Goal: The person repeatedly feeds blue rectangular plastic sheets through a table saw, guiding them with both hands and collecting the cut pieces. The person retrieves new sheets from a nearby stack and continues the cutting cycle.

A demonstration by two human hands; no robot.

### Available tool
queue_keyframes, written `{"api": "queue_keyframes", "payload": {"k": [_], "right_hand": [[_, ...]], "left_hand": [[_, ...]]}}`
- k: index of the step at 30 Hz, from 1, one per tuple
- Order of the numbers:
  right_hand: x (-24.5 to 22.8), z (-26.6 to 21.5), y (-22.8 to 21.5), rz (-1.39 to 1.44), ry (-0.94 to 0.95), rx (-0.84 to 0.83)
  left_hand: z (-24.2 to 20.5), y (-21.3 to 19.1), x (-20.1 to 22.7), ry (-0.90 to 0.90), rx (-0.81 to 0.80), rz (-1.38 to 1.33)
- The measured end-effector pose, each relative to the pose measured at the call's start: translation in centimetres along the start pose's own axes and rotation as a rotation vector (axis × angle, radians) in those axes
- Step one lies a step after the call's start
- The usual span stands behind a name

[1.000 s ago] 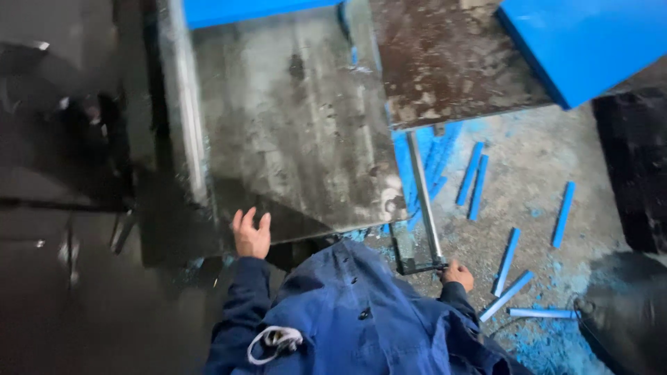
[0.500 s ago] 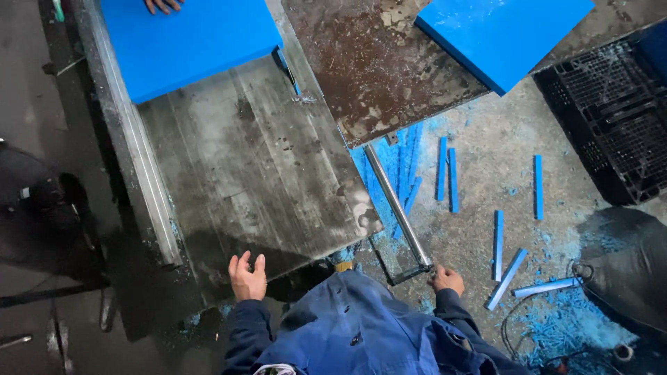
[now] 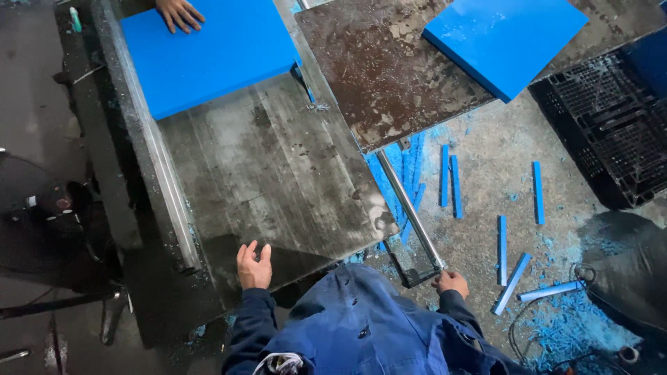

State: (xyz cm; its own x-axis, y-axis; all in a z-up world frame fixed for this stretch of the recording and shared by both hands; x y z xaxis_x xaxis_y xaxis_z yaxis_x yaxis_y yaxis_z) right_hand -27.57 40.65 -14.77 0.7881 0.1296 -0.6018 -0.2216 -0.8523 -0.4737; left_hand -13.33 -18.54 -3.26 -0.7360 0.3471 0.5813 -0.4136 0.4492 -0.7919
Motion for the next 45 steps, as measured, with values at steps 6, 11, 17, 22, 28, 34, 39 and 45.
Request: {"api": "queue_keyframes", "payload": {"k": [6,11,17,22,28,34,39,45], "right_hand": [[-3.1,-4.2,0.8,-0.216,-0.174,0.062],[-0.5,-3.8,0.5,0.019,-0.152,0.067],[3.0,-3.7,-1.0,0.044,-0.189,0.095],[1.1,-9.2,-1.9,0.02,-0.224,0.167],[2.0,-11.1,-2.6,-0.038,-0.348,0.235],[2.1,-14.4,-2.3,0.041,-0.346,0.227],[2.5,-16.1,-1.8,0.067,-0.354,0.199],[2.8,-18.7,-1.2,-0.073,-0.391,0.187]], "left_hand": [[2.0,-0.1,-0.5,0.006,-0.034,0.024],[3.0,0.2,-0.7,-0.015,-0.113,-0.166],[4.5,2.2,-2.8,0.039,-0.092,-0.267],[5.3,-0.6,-0.7,0.083,-0.023,-0.052],[7.9,-3.6,3.3,0.033,-0.049,0.012],[14.4,-2.3,4.8,0.241,0.075,-0.014],[21.0,-0.6,7.2,0.312,0.112,0.007],[29.2,2.3,11.0,0.295,0.06,0.14]]}}
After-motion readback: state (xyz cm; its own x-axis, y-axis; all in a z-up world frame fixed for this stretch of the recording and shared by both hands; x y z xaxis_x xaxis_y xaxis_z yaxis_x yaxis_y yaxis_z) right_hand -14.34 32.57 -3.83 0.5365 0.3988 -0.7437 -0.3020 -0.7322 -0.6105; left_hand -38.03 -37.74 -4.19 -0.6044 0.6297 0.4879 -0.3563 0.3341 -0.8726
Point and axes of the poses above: each hand's wrist, its own z-axis towards the middle knuckle, its own y-axis out of the palm, x = y × z, the point moved 2 cm from there along z, towards the middle knuckle, and after that the axes turned 13 degrees about z, right-handed, at the moved point
